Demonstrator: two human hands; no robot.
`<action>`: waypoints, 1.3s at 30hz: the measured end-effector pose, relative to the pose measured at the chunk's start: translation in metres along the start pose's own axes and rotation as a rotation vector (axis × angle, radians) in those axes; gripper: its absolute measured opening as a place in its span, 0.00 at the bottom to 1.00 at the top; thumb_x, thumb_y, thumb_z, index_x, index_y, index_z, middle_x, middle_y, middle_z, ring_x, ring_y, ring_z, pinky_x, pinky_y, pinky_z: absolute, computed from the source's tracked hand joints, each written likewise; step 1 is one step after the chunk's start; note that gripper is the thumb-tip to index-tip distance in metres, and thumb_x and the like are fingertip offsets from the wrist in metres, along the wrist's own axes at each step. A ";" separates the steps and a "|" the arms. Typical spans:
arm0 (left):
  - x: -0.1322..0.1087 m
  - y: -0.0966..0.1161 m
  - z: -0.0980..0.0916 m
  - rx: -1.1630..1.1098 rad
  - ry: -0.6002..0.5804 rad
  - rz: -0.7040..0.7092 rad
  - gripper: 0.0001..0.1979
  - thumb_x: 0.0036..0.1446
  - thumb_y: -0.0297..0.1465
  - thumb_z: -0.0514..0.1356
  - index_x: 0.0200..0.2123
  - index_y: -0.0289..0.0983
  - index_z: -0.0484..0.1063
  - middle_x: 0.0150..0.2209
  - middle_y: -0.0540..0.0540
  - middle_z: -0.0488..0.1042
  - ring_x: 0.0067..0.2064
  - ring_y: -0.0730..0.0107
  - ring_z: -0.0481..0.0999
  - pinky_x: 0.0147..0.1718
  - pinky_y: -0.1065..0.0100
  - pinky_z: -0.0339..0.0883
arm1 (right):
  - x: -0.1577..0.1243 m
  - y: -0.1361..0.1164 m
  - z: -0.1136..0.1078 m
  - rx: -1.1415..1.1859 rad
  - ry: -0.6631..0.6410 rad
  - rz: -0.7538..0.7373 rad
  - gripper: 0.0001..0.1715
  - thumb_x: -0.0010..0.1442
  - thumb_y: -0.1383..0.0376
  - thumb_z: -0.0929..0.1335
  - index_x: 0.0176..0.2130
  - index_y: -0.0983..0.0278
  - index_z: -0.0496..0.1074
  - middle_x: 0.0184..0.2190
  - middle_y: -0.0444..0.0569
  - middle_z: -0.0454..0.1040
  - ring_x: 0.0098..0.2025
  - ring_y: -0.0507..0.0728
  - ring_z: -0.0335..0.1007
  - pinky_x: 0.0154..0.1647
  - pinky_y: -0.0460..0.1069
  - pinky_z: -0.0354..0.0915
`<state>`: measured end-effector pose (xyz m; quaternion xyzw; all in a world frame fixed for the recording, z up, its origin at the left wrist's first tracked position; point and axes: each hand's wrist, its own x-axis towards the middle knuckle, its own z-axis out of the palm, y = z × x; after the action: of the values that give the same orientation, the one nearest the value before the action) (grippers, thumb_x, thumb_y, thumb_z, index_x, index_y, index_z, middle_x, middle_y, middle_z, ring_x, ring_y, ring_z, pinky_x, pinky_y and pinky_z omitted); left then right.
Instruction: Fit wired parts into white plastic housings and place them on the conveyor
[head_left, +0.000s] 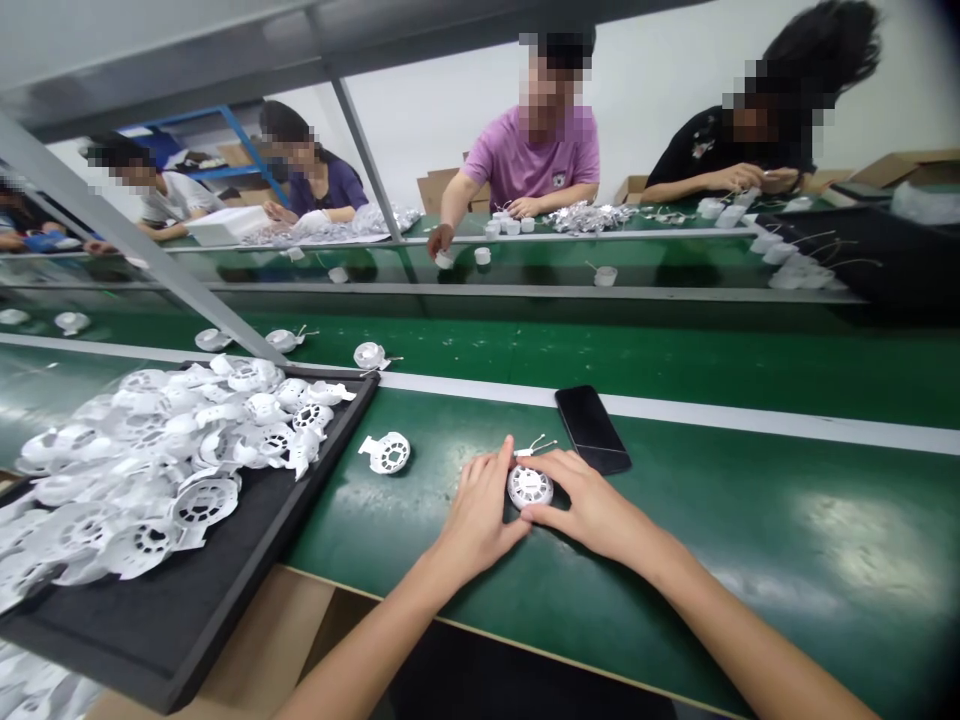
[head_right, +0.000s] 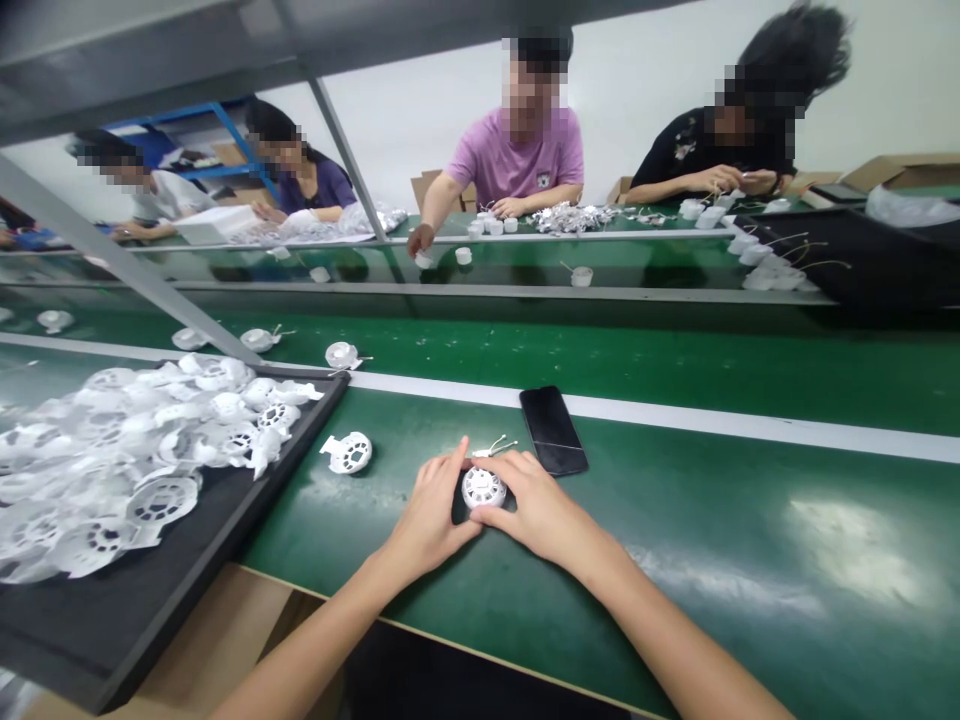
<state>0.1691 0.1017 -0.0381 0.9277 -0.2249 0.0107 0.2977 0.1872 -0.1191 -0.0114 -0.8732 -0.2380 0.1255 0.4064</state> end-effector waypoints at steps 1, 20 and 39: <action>0.000 0.001 0.002 -0.014 0.006 -0.013 0.54 0.58 0.32 0.65 0.78 0.43 0.34 0.61 0.37 0.67 0.63 0.48 0.63 0.65 0.43 0.59 | 0.000 0.000 -0.001 0.004 -0.009 -0.003 0.35 0.65 0.45 0.70 0.68 0.44 0.64 0.62 0.42 0.68 0.63 0.54 0.63 0.70 0.53 0.62; 0.094 0.013 -0.052 -0.409 -0.059 -0.212 0.21 0.64 0.36 0.64 0.58 0.34 0.72 0.54 0.36 0.78 0.53 0.57 0.80 0.55 0.60 0.73 | -0.010 0.008 -0.012 -0.225 0.328 -0.056 0.36 0.72 0.47 0.61 0.74 0.47 0.52 0.73 0.47 0.55 0.73 0.58 0.55 0.73 0.58 0.63; -0.057 -0.048 -0.076 0.226 0.135 -0.272 0.35 0.67 0.36 0.59 0.74 0.36 0.54 0.75 0.31 0.51 0.78 0.45 0.47 0.73 0.40 0.50 | -0.015 0.024 0.008 -0.513 0.310 -0.177 0.33 0.71 0.51 0.61 0.72 0.51 0.61 0.71 0.50 0.58 0.69 0.65 0.61 0.61 0.62 0.71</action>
<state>0.1472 0.2023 -0.0107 0.9743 -0.0741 0.0576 0.2047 0.1785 -0.1352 -0.0351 -0.9318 -0.2723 -0.1092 0.2138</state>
